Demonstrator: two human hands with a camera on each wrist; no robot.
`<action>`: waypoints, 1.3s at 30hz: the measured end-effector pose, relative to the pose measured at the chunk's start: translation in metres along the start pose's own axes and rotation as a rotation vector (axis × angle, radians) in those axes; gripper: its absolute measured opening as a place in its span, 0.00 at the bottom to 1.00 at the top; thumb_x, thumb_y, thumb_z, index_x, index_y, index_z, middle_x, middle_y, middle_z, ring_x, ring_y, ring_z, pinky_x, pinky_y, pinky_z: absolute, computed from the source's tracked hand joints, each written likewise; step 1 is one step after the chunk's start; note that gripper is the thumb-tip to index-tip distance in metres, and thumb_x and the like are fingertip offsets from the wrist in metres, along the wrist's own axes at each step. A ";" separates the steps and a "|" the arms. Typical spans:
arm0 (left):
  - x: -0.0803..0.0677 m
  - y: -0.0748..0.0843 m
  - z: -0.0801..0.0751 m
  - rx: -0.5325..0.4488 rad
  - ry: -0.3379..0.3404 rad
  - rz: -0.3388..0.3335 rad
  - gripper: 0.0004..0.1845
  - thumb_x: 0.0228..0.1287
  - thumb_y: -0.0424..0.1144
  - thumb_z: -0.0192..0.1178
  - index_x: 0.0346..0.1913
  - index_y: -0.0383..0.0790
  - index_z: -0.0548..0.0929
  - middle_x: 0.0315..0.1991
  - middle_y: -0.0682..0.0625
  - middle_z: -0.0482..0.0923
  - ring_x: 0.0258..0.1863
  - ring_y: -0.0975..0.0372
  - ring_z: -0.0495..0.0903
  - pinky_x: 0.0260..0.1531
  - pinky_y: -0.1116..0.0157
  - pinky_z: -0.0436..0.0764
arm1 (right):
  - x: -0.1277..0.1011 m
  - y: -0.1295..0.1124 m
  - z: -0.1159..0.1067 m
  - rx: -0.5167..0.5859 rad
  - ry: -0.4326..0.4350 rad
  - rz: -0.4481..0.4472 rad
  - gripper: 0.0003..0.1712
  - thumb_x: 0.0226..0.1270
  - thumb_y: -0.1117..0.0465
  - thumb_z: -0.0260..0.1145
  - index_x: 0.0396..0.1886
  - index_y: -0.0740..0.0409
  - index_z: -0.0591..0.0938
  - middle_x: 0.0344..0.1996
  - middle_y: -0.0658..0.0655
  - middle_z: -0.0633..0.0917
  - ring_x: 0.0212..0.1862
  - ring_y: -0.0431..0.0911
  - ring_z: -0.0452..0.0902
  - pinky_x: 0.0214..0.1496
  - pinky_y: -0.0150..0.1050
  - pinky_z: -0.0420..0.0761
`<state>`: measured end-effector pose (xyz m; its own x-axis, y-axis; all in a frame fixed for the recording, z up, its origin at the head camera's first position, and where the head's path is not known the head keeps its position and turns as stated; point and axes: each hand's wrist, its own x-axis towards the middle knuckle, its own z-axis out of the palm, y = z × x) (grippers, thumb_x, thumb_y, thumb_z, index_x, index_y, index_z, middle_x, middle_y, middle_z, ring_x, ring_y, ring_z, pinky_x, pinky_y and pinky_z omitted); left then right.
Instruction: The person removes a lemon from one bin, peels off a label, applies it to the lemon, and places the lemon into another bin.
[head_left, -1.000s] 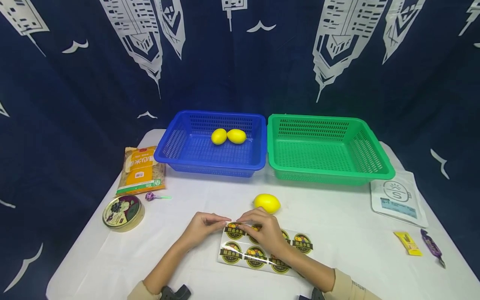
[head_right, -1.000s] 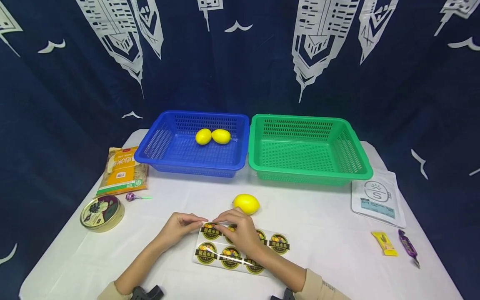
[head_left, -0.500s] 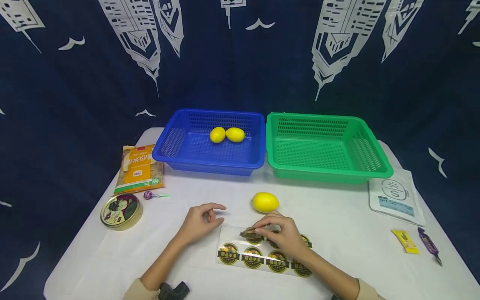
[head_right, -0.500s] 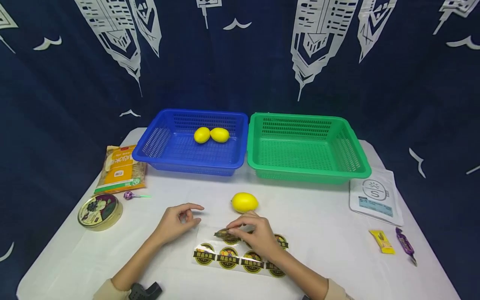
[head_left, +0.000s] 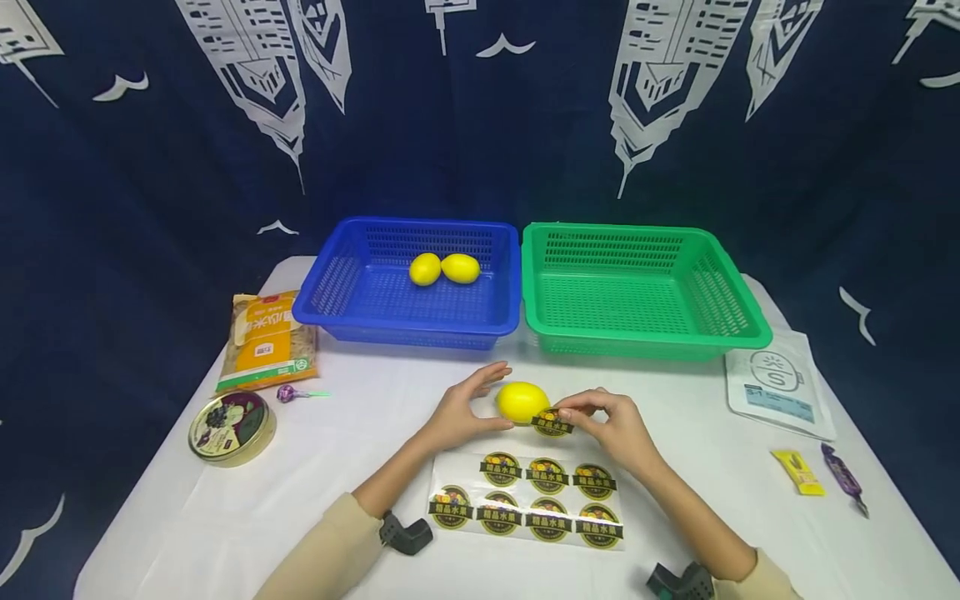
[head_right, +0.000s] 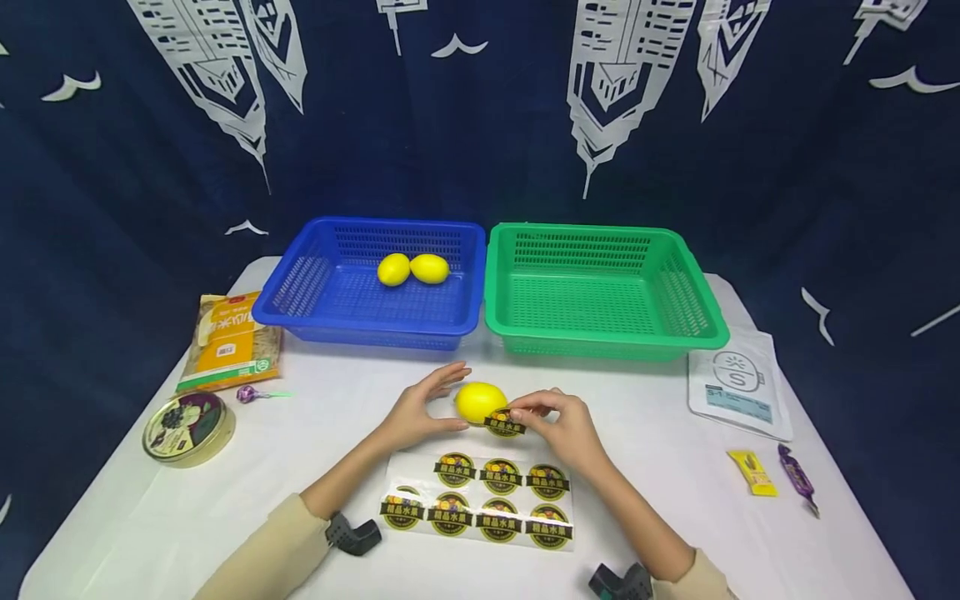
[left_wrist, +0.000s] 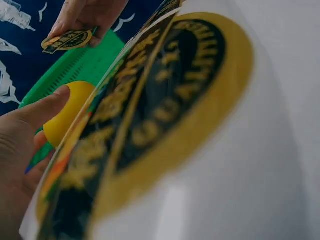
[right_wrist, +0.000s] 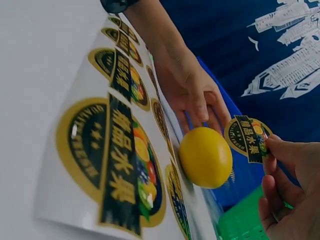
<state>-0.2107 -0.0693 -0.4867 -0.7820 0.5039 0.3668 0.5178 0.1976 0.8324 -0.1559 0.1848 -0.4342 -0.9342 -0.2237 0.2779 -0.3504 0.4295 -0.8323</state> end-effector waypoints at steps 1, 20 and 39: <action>0.001 -0.003 0.002 -0.005 -0.001 -0.005 0.45 0.44 0.41 0.74 0.66 0.39 0.64 0.62 0.53 0.68 0.61 0.62 0.67 0.58 0.61 0.70 | 0.003 0.001 0.000 0.000 -0.012 0.005 0.06 0.57 0.58 0.68 0.34 0.50 0.86 0.30 0.44 0.85 0.33 0.41 0.75 0.41 0.34 0.75; 0.004 -0.014 0.010 0.048 0.018 -0.047 0.35 0.42 0.44 0.74 0.58 0.47 0.75 0.54 0.55 0.76 0.47 0.66 0.78 0.51 0.71 0.75 | 0.042 0.008 0.024 -0.024 -0.084 0.024 0.08 0.56 0.57 0.69 0.34 0.54 0.86 0.30 0.48 0.86 0.30 0.42 0.75 0.34 0.37 0.77; 0.005 -0.014 0.010 0.063 0.026 -0.021 0.35 0.41 0.43 0.74 0.58 0.45 0.76 0.53 0.52 0.77 0.46 0.67 0.79 0.50 0.71 0.75 | 0.039 0.015 0.044 -0.273 0.194 -0.305 0.08 0.46 0.65 0.75 0.27 0.52 0.86 0.24 0.42 0.82 0.29 0.37 0.68 0.28 0.34 0.72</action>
<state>-0.2183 -0.0608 -0.5009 -0.8011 0.4771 0.3613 0.5215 0.2604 0.8125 -0.1948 0.1441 -0.4573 -0.7719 -0.2184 0.5971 -0.5916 0.5905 -0.5489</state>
